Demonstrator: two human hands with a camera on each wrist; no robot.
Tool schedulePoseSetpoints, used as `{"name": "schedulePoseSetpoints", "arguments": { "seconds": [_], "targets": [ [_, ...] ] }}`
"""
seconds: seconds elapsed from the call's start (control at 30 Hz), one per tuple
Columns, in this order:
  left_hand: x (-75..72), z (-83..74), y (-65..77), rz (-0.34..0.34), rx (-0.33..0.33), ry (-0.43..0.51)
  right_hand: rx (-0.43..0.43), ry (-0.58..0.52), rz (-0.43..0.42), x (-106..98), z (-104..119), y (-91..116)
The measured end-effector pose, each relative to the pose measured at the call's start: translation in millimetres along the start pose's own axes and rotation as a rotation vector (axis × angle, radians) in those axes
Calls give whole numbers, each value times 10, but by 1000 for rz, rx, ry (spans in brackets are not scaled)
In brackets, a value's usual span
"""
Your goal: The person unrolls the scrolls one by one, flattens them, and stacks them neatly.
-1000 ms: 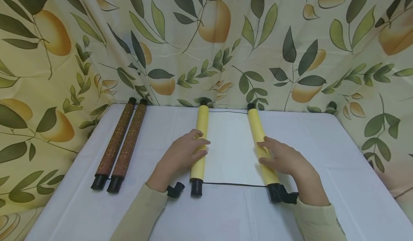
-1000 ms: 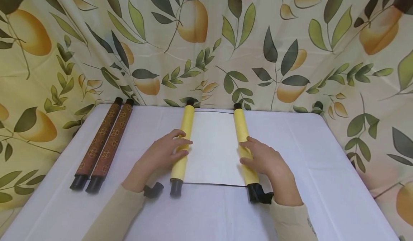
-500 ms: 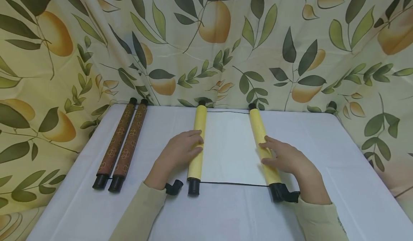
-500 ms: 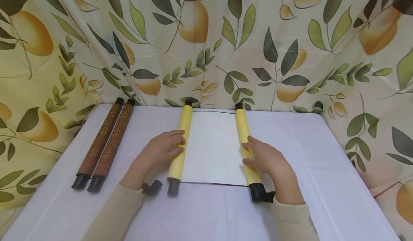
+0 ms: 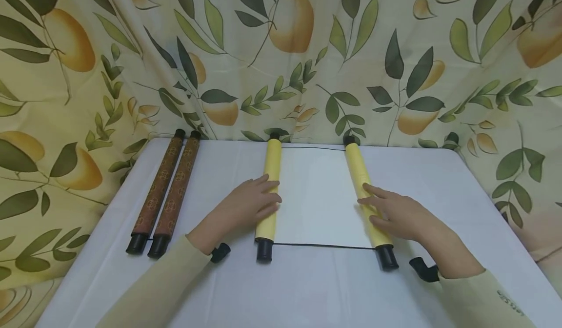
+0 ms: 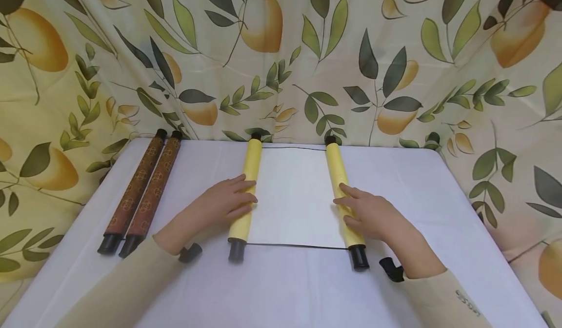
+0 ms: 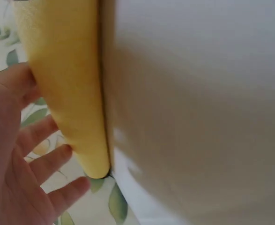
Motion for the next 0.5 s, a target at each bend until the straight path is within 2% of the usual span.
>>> {"name": "schedulePoseSetpoints", "arguments": {
  "seconds": [0.13, 0.3, 0.5],
  "targets": [
    [69, 75, 76, 36, -7, -19, -51, 48, -27, -3, 28, 9],
    [41, 72, 135, 35, 21, -18, -82, 111, -52, 41, 14, 5],
    [23, 75, 150, 49, 46, -31, -163, 161, -100, 38, 25, 27]
  ]
}}
Point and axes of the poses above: each hand's wrist, its own y-axis away from the middle knuckle, its own x-axis out of the palm, z = x × y, the point moved 9 cm from there along -y, towards the middle knuckle, and after that the axes turned 8 degrees about -y, right-handed, at the moved point
